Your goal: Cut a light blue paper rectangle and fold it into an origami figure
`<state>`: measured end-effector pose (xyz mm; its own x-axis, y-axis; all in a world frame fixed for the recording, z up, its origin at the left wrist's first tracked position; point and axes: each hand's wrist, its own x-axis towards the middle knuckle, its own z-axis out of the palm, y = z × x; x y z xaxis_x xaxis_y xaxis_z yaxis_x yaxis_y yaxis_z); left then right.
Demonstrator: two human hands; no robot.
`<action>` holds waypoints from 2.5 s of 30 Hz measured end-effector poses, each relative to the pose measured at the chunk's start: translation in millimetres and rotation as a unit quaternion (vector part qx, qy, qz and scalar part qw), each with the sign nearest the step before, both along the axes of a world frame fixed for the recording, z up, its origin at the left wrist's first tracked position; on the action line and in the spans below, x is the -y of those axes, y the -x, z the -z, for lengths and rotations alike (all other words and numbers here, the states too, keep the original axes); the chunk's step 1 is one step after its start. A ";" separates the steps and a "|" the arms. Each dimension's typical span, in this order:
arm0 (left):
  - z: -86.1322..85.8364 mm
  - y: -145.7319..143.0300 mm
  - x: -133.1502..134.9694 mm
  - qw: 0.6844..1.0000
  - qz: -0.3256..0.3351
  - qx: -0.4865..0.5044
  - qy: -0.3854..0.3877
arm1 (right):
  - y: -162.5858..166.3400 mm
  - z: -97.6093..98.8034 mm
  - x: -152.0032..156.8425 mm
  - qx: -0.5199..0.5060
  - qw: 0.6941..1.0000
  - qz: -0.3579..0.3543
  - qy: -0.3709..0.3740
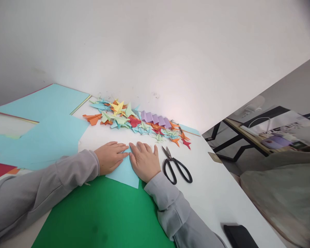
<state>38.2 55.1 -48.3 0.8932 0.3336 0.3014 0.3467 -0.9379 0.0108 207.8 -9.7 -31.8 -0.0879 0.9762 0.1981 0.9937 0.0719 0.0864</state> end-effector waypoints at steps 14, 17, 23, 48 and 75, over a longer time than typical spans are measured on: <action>-1.6 -1.4 2.7 1.000 -0.007 -0.027 -0.011 | 0.4 -1.5 -1.1 0.021 1.000 -0.012 -0.002; -1.9 -1.9 3.1 0.999 -0.004 -0.031 -0.016 | 0.5 -1.4 -1.1 0.020 1.000 -0.011 -0.003; 0.4 -2.6 -0.9 0.999 0.017 -0.025 -0.038 | 0.8 -0.8 -0.5 0.028 1.000 -0.009 -0.002; -3.0 -6.6 3.9 0.998 0.019 0.009 -0.065 | 1.4 -0.1 -1.2 0.011 0.999 -0.043 -0.024; -15.2 50.7 63.0 0.999 0.002 0.003 -0.044 | -0.2 1.8 -0.9 -0.039 0.998 -0.048 -0.029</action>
